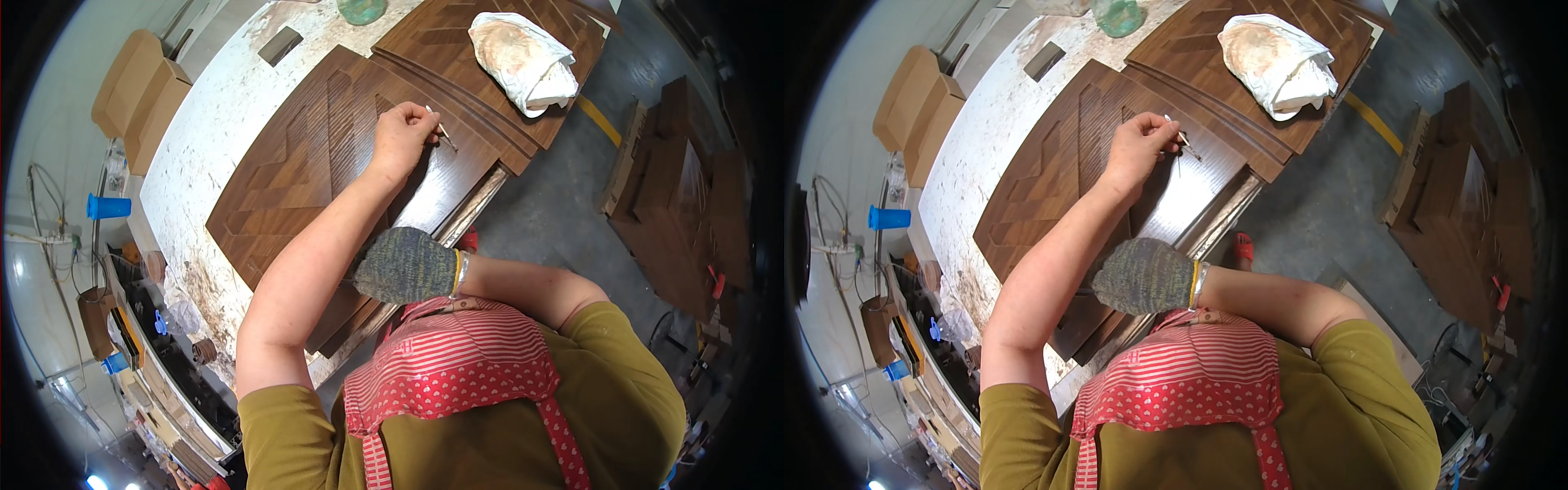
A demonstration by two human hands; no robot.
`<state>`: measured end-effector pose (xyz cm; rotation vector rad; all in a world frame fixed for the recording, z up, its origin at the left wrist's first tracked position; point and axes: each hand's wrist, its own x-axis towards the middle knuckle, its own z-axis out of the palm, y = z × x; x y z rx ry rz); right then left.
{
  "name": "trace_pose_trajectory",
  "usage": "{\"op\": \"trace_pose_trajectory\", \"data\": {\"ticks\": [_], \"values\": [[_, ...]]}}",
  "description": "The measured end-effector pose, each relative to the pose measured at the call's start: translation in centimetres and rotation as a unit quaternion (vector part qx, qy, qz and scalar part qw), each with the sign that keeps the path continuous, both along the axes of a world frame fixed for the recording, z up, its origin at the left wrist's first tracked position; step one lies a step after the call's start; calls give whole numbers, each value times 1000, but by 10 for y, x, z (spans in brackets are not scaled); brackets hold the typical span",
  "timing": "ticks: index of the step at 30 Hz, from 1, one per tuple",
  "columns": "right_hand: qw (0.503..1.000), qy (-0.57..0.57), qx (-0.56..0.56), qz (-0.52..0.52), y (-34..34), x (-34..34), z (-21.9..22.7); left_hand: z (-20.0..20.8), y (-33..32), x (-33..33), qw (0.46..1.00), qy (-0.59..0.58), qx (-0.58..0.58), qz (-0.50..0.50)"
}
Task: The person wipes down wooden furniture panels with a white cloth, applies a liquid from a bottle to the cloth, and uses a small scraper to clean edges or residues.
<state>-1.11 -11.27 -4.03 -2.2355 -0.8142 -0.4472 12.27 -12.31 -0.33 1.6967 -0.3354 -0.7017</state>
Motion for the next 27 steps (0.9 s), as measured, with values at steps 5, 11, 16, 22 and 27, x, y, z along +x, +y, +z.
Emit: {"op": "trace_pose_trajectory", "data": {"ticks": [5,11,16,22,27], "values": [[1000,6,-3,3,2,-1,1,-9,0,1,999,-36,9,-24],[998,35,-56,-1,-2,-1,6,-2,-3,-3,998,-48,31,-24],[997,57,-54,20,-4,0,14,-1,2,4,997,-45,36,-48],[998,37,-53,23,-7,-5,-3,21,29,23,994,55,-75,60],[1000,1,-22,17,-4,-1,-22,43,97,47,978,43,-133,157]]}}
